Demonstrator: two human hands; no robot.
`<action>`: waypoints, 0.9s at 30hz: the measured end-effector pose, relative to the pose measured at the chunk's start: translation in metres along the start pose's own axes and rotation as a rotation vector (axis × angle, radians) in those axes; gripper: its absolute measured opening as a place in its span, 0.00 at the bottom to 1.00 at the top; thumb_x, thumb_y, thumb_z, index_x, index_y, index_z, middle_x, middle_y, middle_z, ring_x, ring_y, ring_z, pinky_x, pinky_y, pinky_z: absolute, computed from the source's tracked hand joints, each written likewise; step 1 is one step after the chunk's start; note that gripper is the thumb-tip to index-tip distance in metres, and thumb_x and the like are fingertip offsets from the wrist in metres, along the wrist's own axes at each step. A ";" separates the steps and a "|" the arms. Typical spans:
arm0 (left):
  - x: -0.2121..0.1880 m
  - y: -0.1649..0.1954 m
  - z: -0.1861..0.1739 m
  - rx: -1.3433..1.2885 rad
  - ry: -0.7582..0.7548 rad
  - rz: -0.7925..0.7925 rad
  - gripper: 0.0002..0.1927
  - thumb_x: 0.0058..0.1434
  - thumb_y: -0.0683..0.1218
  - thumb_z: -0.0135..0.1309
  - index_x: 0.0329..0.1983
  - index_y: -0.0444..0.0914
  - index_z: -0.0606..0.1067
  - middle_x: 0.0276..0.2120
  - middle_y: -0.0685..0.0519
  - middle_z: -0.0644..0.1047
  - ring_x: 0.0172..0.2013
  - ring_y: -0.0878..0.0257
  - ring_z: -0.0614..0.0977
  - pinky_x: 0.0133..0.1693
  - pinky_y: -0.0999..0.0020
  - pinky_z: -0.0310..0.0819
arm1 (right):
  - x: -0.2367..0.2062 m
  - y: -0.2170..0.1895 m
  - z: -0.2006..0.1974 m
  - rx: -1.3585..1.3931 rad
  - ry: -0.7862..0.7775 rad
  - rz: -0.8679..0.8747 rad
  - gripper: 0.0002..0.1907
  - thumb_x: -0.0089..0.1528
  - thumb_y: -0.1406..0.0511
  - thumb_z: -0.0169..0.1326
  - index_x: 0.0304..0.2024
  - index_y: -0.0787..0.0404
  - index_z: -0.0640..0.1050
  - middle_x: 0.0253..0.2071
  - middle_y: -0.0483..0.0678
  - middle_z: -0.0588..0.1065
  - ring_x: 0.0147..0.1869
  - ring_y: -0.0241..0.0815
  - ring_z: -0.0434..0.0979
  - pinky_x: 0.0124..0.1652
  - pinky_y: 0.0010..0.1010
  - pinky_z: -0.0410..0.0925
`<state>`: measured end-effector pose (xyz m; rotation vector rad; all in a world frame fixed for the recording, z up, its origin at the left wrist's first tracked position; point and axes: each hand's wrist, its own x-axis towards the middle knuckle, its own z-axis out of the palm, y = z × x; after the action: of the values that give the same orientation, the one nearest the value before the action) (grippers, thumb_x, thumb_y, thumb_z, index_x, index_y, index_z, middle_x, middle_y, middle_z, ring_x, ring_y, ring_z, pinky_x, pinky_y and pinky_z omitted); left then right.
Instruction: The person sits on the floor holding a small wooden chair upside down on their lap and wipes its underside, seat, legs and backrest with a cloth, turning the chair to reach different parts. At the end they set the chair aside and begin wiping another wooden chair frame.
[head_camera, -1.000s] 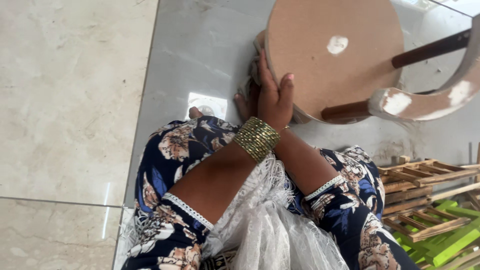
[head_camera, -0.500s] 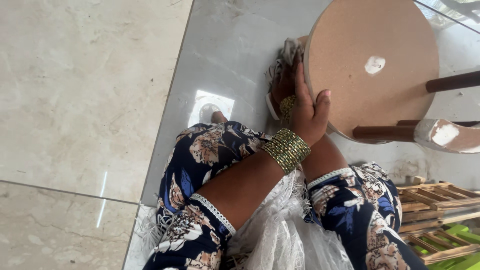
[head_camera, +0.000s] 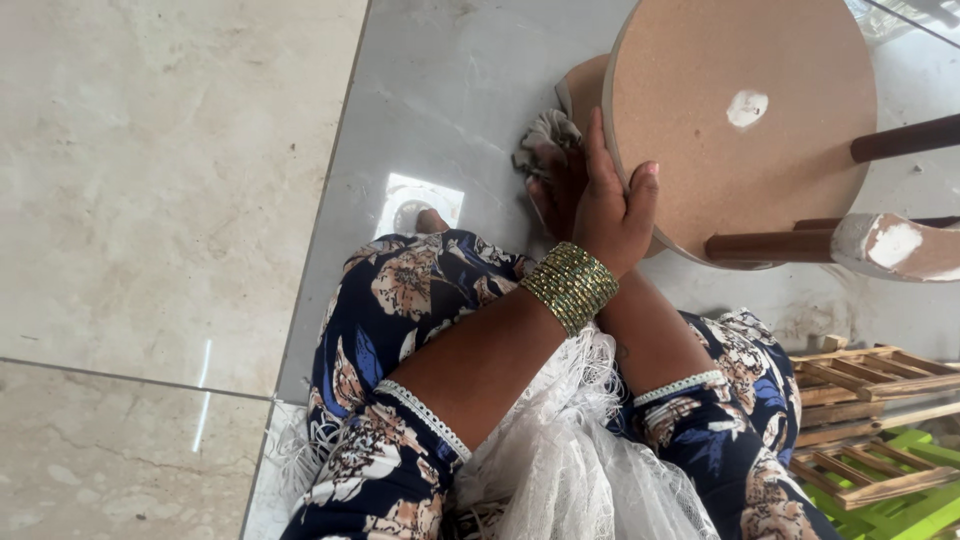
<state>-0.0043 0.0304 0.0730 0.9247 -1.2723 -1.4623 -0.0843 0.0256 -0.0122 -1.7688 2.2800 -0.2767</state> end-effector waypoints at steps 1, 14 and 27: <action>0.001 0.000 0.001 0.090 0.008 0.013 0.44 0.69 0.51 0.48 0.79 0.30 0.41 0.68 0.27 0.64 0.70 0.36 0.64 0.71 0.45 0.47 | 0.000 0.000 0.001 -0.003 -0.005 0.001 0.29 0.67 0.56 0.52 0.67 0.61 0.63 0.63 0.50 0.65 0.66 0.45 0.64 0.64 0.36 0.60; 0.004 -0.003 0.008 -0.262 -0.068 0.010 0.43 0.70 0.45 0.45 0.80 0.31 0.37 0.73 0.29 0.57 0.72 0.44 0.63 0.71 0.55 0.57 | 0.000 0.013 0.004 0.017 -0.056 -0.006 0.28 0.69 0.55 0.48 0.68 0.58 0.63 0.67 0.50 0.63 0.70 0.45 0.61 0.66 0.37 0.57; -0.009 -0.008 0.009 -0.170 -0.104 0.078 0.43 0.70 0.43 0.45 0.78 0.29 0.34 0.70 0.29 0.58 0.68 0.45 0.68 0.68 0.58 0.63 | -0.043 0.070 -0.010 0.032 -0.087 0.050 0.27 0.70 0.55 0.44 0.70 0.56 0.62 0.70 0.49 0.61 0.73 0.45 0.59 0.69 0.38 0.55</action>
<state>-0.0115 0.0416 0.0664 0.6870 -1.2233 -1.5474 -0.1420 0.0852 -0.0200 -1.6717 2.2433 -0.2218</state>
